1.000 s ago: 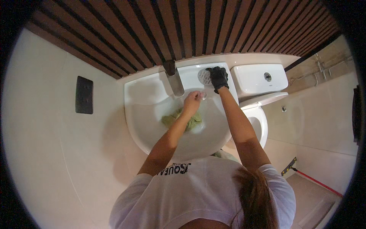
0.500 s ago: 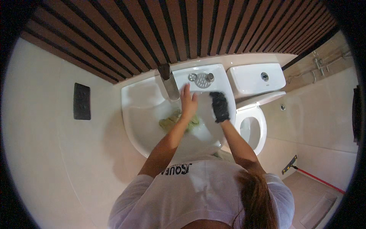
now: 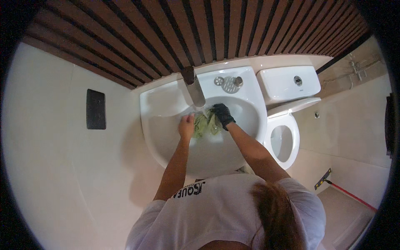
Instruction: The person cleans the bathroom sink and toilet. They use a cloth to wipe down the faucet, sink basin, and toilet tank before cleaning a drain cover.
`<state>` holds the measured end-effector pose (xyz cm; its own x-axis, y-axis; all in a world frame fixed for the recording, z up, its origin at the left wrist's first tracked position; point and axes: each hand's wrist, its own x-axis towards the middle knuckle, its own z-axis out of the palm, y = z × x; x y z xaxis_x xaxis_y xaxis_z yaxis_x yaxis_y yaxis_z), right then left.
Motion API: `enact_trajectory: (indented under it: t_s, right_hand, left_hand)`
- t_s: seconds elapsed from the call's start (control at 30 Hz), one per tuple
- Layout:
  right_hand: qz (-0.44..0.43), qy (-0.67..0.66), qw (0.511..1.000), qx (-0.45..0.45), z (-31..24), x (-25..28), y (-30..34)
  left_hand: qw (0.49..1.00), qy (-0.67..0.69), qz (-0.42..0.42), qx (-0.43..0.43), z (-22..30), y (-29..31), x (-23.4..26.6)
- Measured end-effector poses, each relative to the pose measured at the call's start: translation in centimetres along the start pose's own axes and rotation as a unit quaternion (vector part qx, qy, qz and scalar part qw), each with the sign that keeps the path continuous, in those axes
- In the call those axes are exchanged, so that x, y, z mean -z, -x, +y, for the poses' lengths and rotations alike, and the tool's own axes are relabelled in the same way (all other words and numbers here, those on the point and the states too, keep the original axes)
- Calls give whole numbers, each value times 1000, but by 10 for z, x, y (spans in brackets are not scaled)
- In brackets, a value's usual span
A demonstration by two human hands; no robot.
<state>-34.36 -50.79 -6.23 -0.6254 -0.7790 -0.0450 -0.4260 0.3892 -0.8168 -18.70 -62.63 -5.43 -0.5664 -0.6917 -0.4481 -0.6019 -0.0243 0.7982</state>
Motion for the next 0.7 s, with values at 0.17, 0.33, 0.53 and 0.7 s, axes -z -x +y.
enact_trajectory:
  t_s: [0.17, 0.33, 0.53, 0.7]
  right_hand:
    - [78, -146, 980, 107, -48, -35, 47]
    - [66, 98, 982, 149, -66, -53, 58]
    - [-30, 141, 989, -38, -56, 25, 24]
    - [61, 261, 959, 94, -5, 59, 37]
  left_hand:
    - [746, 583, -284, 154, -15, 9, -34]
    - [703, 645, -234, 187, -15, -3, -56]
    - [939, 256, -220, 61, 10, -1, -29]
    - [930, -289, -189, -122, 48, 15, 36]
